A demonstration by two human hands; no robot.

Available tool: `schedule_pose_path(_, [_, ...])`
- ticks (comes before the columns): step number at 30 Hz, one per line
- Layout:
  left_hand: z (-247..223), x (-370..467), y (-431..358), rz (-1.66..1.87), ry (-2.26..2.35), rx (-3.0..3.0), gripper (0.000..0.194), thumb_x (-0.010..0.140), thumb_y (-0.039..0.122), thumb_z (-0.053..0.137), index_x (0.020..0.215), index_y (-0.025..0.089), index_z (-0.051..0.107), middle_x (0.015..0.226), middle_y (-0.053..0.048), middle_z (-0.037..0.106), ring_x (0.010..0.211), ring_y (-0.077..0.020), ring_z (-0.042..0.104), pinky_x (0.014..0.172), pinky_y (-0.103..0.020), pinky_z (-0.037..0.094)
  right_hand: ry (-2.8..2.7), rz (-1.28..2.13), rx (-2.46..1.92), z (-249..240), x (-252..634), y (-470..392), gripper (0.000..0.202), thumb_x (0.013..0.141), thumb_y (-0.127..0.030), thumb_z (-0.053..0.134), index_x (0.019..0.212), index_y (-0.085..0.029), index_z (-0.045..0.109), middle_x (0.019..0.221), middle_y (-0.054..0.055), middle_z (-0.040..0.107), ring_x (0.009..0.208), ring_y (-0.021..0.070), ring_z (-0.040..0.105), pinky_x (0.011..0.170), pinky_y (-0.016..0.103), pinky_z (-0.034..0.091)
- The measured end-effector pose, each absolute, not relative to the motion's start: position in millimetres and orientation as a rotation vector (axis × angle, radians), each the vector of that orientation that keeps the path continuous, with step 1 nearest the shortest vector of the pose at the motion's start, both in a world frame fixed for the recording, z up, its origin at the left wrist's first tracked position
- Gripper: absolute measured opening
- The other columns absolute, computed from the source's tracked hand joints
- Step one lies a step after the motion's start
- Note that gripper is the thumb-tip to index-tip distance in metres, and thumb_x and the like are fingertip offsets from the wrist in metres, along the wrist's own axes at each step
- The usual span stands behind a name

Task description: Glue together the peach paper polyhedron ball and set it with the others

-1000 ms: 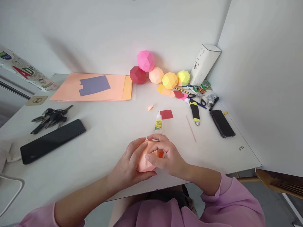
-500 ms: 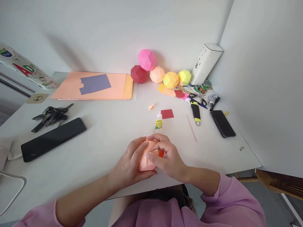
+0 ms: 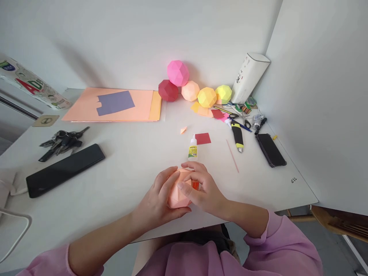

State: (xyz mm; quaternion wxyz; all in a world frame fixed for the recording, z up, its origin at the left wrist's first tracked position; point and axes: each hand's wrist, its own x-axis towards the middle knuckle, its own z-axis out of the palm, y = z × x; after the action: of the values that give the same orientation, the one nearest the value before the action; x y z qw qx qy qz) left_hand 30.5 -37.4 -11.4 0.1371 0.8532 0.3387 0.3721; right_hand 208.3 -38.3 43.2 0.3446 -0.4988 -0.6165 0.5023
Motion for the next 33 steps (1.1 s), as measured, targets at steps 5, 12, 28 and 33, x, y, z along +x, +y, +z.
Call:
schedule_pose_path(5, [-12.0, 30.1, -37.7, 1.068, 0.990, 2.465, 0.088, 0.080, 0.050, 0.066, 0.144, 0.017, 0.017, 0.129, -0.022, 0.041, 0.117, -0.0355, 0.050, 0.088, -0.054, 0.054, -1.632, 1.308, -1.302, 46.2, 210.7, -35.8, 0.013, 0.083, -0.033, 0.062, 0.078, -0.021, 0.062, 0.130, 0.010, 0.052, 0.133, 0.0276, 0.040, 0.106, 0.047, 0.039])
schedule_pose_path(12, [-9.7, 31.0, -37.4, 1.041, 0.991, 2.459, 0.086, 0.080, 0.052, 0.064, 0.144, 0.022, 0.015, 0.127, -0.020, 0.042, 0.115, -0.0354, 0.051, 0.086, -0.054, 0.055, -1.608, 1.330, -1.312, 45.7, 209.0, -37.0, 0.015, 0.081, -0.033, 0.063, 0.074, -0.021, 0.059, 0.131, 0.010, 0.051, 0.130, 0.0267, 0.044, 0.103, 0.044, 0.043])
schedule_pose_path(28, [-14.2, 23.0, -38.2, 0.970, 1.126, 2.217, 0.087, 0.080, 0.066, 0.053, 0.144, 0.018, 0.019, 0.130, -0.022, 0.043, 0.121, -0.0342, 0.049, 0.089, -0.052, 0.053, -1.745, 1.274, -1.439, 55.2, 224.7, -29.6, 0.018, 0.084, -0.039, 0.063, 0.080, -0.022, 0.057, 0.145, 0.009, 0.041, 0.140, 0.0298, 0.032, 0.113, 0.056, 0.025])
schedule_pose_path(33, [-14.1, 19.9, -39.4, 0.912, 1.140, 2.174, 0.078, 0.085, 0.063, 0.049, 0.144, 0.019, 0.021, 0.131, -0.021, 0.043, 0.123, -0.0343, 0.048, 0.092, -0.054, 0.051, -1.704, 1.385, -1.403, 49.9, 219.4, -32.1, 0.023, 0.083, -0.043, 0.064, 0.076, -0.021, 0.065, 0.143, 0.008, 0.044, 0.138, 0.0309, 0.036, 0.113, 0.054, 0.028])
